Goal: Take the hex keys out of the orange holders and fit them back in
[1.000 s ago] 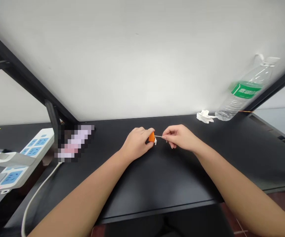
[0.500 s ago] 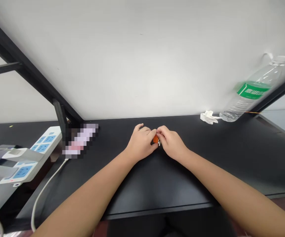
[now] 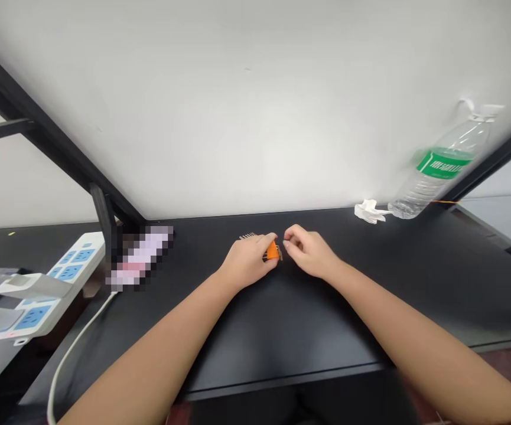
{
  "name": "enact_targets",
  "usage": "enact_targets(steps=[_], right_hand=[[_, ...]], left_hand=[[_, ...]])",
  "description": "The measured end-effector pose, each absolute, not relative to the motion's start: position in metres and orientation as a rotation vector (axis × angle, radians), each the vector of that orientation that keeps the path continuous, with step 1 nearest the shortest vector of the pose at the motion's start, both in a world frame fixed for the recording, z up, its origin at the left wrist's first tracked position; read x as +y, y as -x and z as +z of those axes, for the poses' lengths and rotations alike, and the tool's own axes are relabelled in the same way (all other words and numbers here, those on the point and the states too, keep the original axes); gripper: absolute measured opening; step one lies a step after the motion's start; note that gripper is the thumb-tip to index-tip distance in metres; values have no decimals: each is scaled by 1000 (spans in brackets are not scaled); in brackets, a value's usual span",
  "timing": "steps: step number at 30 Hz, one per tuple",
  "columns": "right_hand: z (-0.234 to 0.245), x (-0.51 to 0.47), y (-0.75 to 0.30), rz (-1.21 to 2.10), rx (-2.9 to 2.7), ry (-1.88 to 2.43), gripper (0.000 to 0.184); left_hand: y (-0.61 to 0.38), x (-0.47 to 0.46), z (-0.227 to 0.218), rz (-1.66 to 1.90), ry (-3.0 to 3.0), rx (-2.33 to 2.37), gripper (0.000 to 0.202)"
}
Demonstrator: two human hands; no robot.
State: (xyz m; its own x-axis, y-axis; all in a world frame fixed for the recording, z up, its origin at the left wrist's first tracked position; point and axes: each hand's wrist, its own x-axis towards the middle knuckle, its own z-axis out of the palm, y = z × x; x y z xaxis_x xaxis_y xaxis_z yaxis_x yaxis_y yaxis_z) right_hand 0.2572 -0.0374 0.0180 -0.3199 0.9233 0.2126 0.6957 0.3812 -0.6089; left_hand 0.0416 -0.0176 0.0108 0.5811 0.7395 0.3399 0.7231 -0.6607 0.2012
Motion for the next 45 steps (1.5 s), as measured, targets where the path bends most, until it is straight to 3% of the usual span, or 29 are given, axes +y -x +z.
enact_targets(steps=[2, 8, 13, 21, 30, 45], right_hand=[[19, -29, -272, 460, -2178, 1508, 6], [25, -20, -300, 382, -2421, 1659, 10], [27, -24, -297, 391, -2487, 1662, 12], [26, -33, -285, 60, -2562, 1674, 15], [31, -38, -277, 390, -2363, 1280, 13], [37, -40, -281, 454, -2278, 1136, 17]], left_hand=[[-41, -16, 11, 595, -2745, 1299, 44], [-41, -16, 11, 583, -2651, 1351, 62], [-41, -15, 10, 639, -2650, 1338, 43], [-41, -14, 7, 641, -2692, 1332, 41], [-42, -15, 9, 715, -2671, 1290, 39], [-44, -18, 9, 773, -2677, 1242, 36]])
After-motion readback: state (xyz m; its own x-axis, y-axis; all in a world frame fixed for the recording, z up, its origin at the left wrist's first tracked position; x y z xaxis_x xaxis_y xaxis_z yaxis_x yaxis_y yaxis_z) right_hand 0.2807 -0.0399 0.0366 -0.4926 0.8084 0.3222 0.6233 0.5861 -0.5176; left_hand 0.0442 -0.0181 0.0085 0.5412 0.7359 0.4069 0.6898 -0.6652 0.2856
